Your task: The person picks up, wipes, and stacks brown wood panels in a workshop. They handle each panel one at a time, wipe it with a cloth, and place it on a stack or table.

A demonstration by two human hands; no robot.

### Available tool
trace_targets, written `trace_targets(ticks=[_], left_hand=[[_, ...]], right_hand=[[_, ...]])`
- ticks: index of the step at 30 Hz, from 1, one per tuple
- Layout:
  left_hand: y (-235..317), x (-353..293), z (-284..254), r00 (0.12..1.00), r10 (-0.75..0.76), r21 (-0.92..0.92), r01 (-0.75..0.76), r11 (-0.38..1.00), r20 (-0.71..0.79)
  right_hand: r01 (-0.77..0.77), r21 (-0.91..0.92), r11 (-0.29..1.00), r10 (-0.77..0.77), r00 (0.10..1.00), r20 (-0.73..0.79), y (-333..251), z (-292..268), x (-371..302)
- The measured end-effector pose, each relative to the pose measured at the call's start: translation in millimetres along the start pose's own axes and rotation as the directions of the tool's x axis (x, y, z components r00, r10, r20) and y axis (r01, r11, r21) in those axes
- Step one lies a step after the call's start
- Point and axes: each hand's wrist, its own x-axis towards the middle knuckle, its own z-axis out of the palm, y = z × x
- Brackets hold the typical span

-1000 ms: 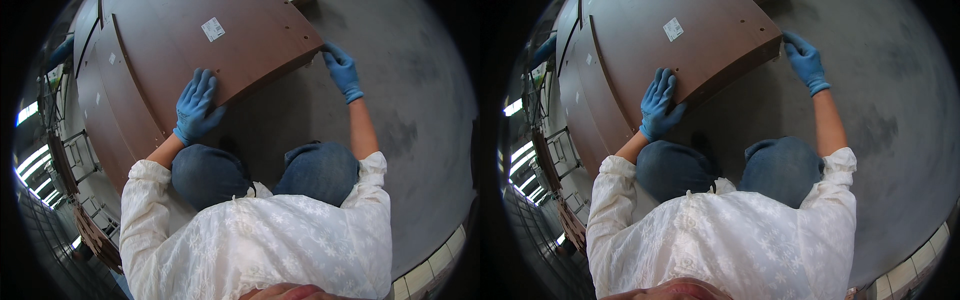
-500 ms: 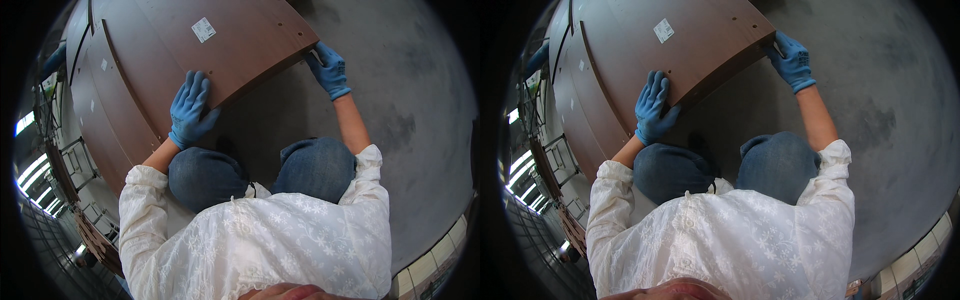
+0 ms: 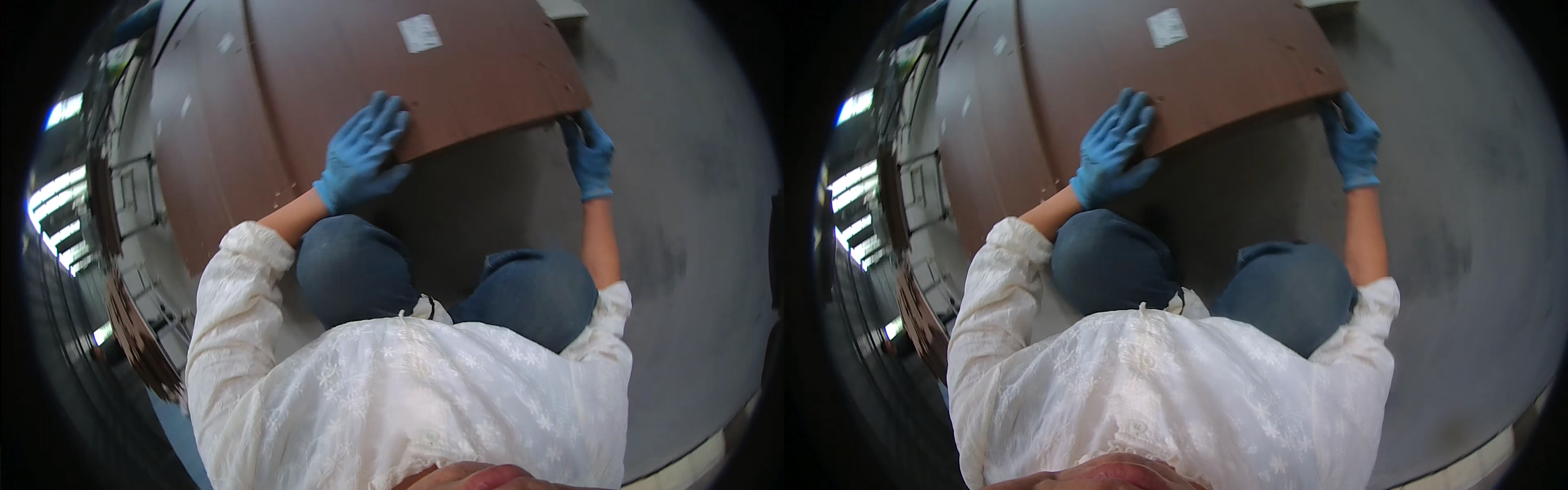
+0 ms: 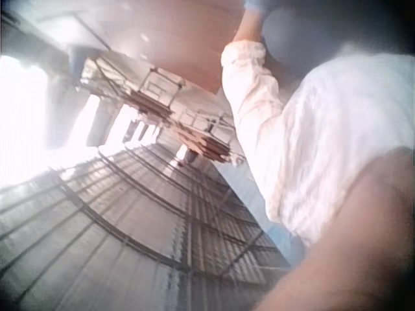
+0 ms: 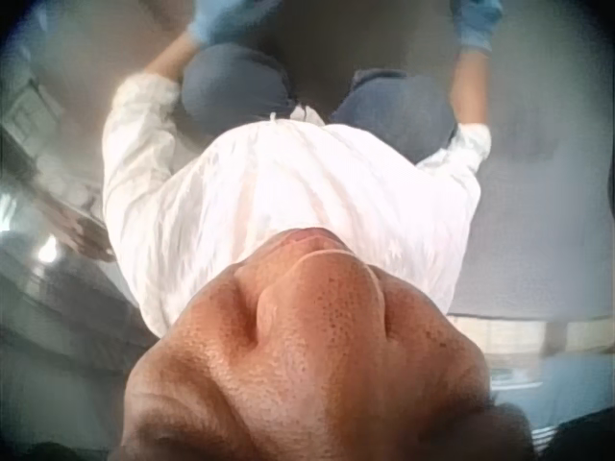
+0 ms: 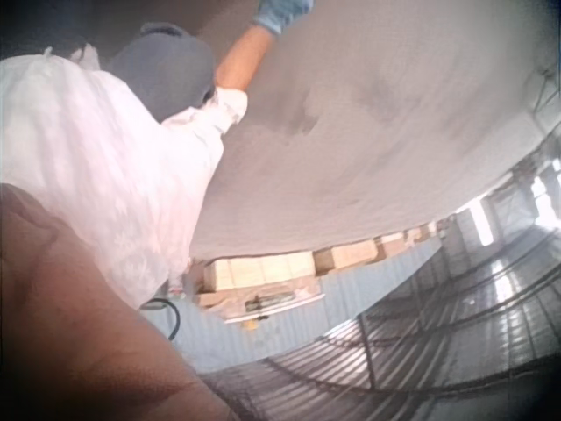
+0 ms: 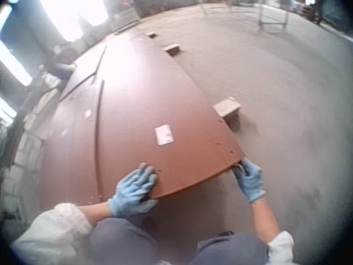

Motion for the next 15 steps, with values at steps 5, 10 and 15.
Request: trace_targets(ticks=[5,10,15], left_hand=[[4,-2,-8,0.997,-0.065,-0.008,0.065,0.998,0.033],[2,-1,-49,0.99,-0.119,-0.165,0.13,0.978,0.078],[51,-22,-135,0.902,-0.398,-0.465,0.429,0.775,0.168]], right_hand=[[-0.099,-0.147,0.984,0.123,0.979,0.16,-5,-24,8],[-0.092,-0.028,0.995,0.092,0.995,0.03,-49,-51,29],[0.035,-0.085,0.996,-0.019,0.982,0.187,-174,-66,13]])
